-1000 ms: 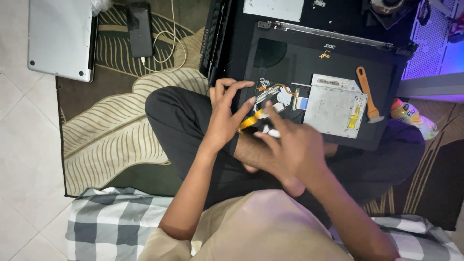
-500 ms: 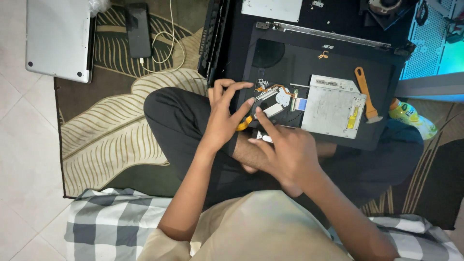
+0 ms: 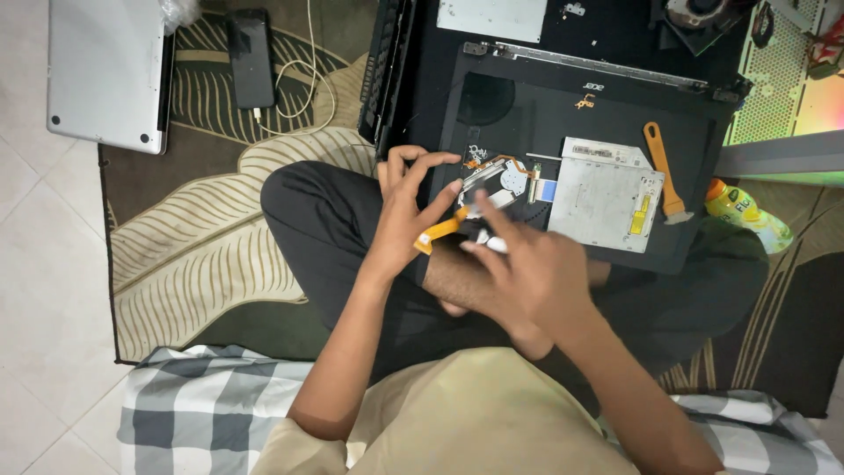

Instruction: Unscrewing a drive connector from a laptop and detaching the ribbon cable.

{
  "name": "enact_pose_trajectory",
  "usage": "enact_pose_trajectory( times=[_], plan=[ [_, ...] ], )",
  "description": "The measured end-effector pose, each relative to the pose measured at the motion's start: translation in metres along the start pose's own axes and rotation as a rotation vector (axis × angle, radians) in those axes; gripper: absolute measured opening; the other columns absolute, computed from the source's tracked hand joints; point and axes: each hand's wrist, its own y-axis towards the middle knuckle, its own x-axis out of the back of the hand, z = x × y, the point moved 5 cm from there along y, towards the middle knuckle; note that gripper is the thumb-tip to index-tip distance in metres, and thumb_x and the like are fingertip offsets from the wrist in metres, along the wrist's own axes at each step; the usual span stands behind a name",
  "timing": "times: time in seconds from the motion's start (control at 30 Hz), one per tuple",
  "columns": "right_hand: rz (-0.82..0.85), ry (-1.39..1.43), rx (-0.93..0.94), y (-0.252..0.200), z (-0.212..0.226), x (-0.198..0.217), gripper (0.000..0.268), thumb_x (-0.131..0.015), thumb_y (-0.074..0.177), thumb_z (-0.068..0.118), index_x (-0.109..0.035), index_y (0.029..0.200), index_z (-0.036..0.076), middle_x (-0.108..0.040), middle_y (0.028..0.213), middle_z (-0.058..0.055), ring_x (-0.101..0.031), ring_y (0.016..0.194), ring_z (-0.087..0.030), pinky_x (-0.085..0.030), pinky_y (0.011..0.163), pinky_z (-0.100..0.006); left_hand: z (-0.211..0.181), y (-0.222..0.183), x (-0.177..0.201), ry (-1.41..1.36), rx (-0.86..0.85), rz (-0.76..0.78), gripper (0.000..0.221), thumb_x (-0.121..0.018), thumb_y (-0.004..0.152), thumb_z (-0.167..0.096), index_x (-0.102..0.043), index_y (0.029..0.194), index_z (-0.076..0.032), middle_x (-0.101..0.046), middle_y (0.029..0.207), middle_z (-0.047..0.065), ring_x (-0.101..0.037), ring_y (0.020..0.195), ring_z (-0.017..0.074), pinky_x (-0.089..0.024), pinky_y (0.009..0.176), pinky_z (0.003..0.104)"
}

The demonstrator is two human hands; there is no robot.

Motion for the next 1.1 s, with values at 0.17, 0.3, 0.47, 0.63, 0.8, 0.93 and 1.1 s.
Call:
enact_pose_trajectory(
  times=[0.17,0.3,0.47,0.63,0.8,0.93,1.1],
  plan=[
    [-0.042,-0.037,-0.053,0.003,-0.004,0.005,0.063,-0.061,0.098,0.049,-0.053,0.155,0.024,-0.077,0.08,-0.014,-0.076,0.067,-0.034,-0.058,0.062,-0.045,0.002,0.0,-0.002,0.019,0.017,-0.002,0.024,-0.071,0.101,-0.021,-0.065,0.124,-0.02,-0.039,0.114,0.002,-0.036,0.105,0.0213,-0.034,0.103,0.044],
    [0.005,0.027,-0.014,0.003,0.015,-0.001,0.065,-0.066,0.093,0.05,-0.057,0.151,0.022,-0.078,0.079,-0.015,-0.077,0.068,-0.035,-0.059,0.062,-0.045,0.004,-0.001,-0.003,0.032,0.02,0.002,0.023,-0.071,0.1,-0.019,-0.067,0.123,-0.021,-0.039,0.114,0.003,-0.037,0.106,0.0229,-0.034,0.103,0.044],
    [-0.016,-0.063,-0.061,0.005,-0.012,0.005,0.065,-0.059,0.096,0.052,-0.049,0.157,0.03,-0.077,0.081,-0.014,-0.077,0.069,-0.036,-0.06,0.062,-0.05,0.005,-0.001,-0.001,0.032,0.026,0.003,0.024,-0.072,0.099,-0.022,-0.066,0.122,-0.023,-0.04,0.115,0.003,-0.039,0.107,0.0246,-0.035,0.104,0.044],
    [0.011,0.003,-0.062,0.002,0.005,0.002,0.066,-0.061,0.099,0.045,-0.046,0.159,0.021,-0.077,0.08,-0.016,-0.077,0.07,-0.035,-0.061,0.067,-0.047,0.002,0.0,-0.001,0.023,0.021,0.0,0.019,-0.07,0.101,-0.022,-0.066,0.12,-0.022,-0.04,0.115,0.003,-0.038,0.104,0.0226,-0.035,0.101,0.042],
    [0.068,0.146,-0.027,0.006,-0.005,-0.001,0.069,-0.063,0.097,0.045,-0.043,0.16,0.026,-0.079,0.091,-0.016,-0.079,0.078,-0.033,-0.062,0.071,-0.045,0.005,0.0,-0.002,0.067,0.01,-0.002,0.023,-0.072,0.099,-0.024,-0.067,0.121,-0.023,-0.041,0.116,0.004,-0.041,0.104,0.0246,-0.036,0.101,0.044],
    [0.054,0.495,-0.132,0.003,-0.015,0.027,0.075,-0.068,0.094,0.036,-0.039,0.161,0.025,-0.077,0.097,-0.026,-0.075,0.089,-0.046,-0.06,0.076,-0.058,0.01,0.001,-0.004,0.079,-0.001,-0.001,0.024,-0.072,0.098,-0.025,-0.067,0.121,-0.022,-0.043,0.116,0.005,-0.042,0.103,0.0266,-0.036,0.101,0.045],
    [-0.176,0.969,-0.172,0.004,-0.068,0.027,0.062,-0.038,0.109,0.02,-0.015,0.164,0.004,-0.066,0.083,-0.018,-0.069,0.07,-0.029,-0.057,0.064,-0.039,0.013,-0.001,-0.006,0.147,-0.026,-0.023,0.023,-0.073,0.098,-0.025,-0.068,0.121,-0.026,-0.042,0.115,0.002,-0.041,0.1,0.0226,-0.037,0.097,0.042]
  ],
)
